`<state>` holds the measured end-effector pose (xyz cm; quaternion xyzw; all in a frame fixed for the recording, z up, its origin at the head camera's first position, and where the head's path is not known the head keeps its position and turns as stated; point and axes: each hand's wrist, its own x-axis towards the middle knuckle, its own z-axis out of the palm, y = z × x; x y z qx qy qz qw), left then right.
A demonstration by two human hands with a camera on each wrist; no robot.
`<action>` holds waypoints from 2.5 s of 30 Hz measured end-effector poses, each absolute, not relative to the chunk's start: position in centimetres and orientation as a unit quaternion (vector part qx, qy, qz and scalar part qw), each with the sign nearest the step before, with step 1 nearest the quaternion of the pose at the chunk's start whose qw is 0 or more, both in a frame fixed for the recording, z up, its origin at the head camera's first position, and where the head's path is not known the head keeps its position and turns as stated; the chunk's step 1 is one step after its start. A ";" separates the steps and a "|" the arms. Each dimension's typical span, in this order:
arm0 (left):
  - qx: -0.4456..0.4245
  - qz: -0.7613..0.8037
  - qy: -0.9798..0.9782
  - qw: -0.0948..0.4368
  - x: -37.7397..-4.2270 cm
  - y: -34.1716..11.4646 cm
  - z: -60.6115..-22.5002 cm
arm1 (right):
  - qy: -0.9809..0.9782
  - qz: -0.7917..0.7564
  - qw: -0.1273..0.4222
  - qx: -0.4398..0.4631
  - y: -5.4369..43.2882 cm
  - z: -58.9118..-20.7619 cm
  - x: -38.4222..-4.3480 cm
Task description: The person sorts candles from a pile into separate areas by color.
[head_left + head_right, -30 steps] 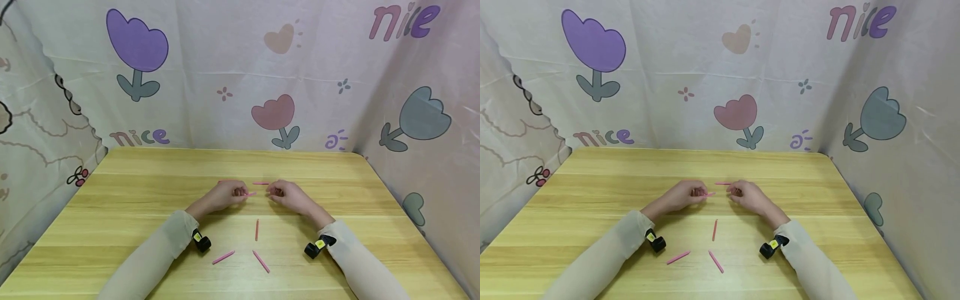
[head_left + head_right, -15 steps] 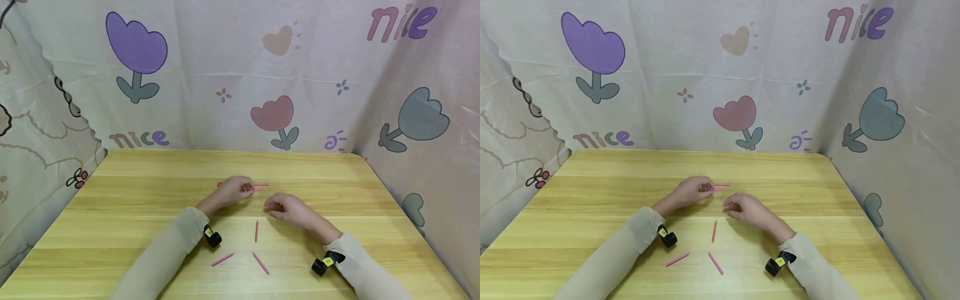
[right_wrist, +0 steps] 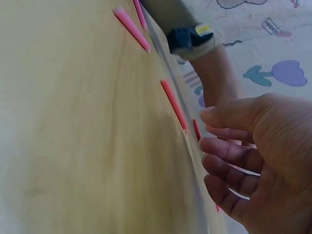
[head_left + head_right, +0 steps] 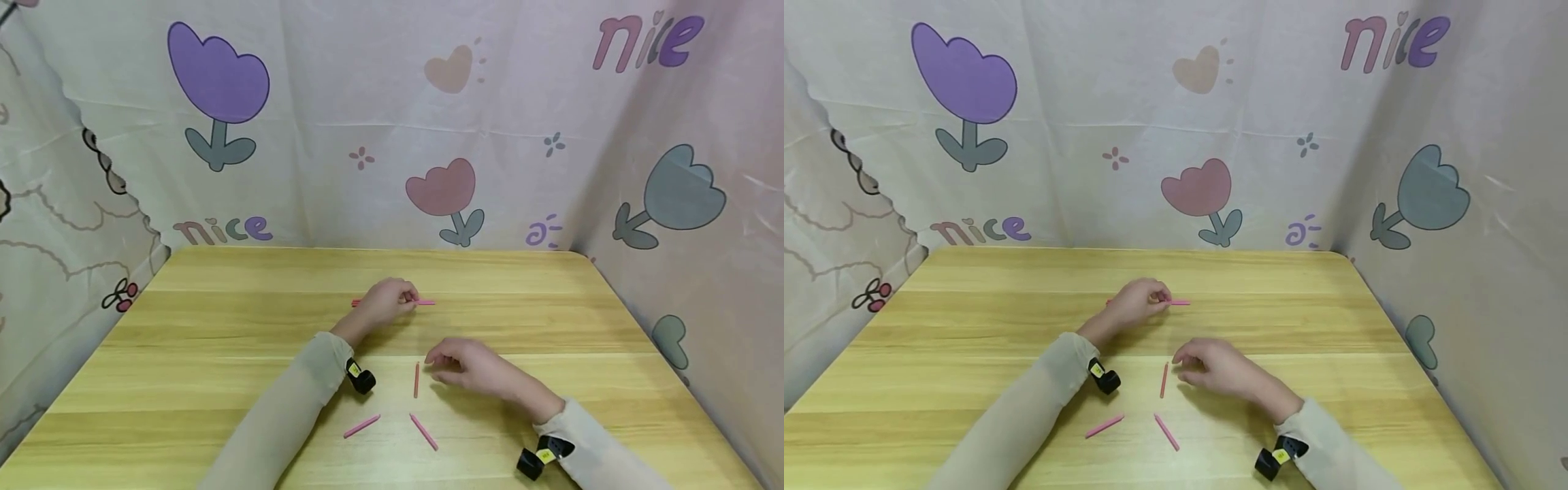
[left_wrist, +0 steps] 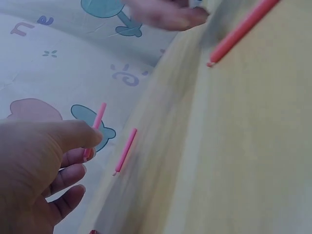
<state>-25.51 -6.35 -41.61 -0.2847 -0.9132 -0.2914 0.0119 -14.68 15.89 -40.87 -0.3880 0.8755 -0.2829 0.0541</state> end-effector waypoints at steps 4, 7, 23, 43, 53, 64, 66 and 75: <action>-0.275 -0.287 -0.917 0.021 -26.1 -6.0 -41.6 | 0.865 -0.288 0.057 -0.408 15.7 -41.1 -14.1; -0.272 -0.279 -0.921 0.028 -26.6 -6.0 -41.5 | 0.855 -0.297 0.068 -0.419 15.5 -41.3 -13.7; -0.273 -0.223 -0.936 0.015 -27.6 -4.7 -41.8 | 0.839 -0.296 0.119 -0.441 14.7 -41.1 -11.1; -0.279 -0.204 -0.938 0.007 -27.3 -5.0 -42.6 | 0.830 -0.245 0.052 -0.498 14.1 -41.5 -10.1; -0.324 -0.191 -0.926 0.028 -26.9 -5.6 -43.2 | 0.838 -0.239 0.073 -0.485 14.2 -41.3 -10.2; -0.330 -0.191 -0.924 0.028 -26.6 -5.9 -43.3 | 0.836 -0.232 0.048 -0.495 14.2 -41.3 -10.3; -0.331 -0.192 -0.924 0.024 -26.5 -6.0 -43.3 | 0.832 -0.231 0.037 -0.503 14.2 -41.4 -10.3; -0.327 -0.204 -0.923 0.021 -26.3 -6.2 -43.3 | 0.825 -0.222 0.018 -0.520 14.2 -41.5 -10.3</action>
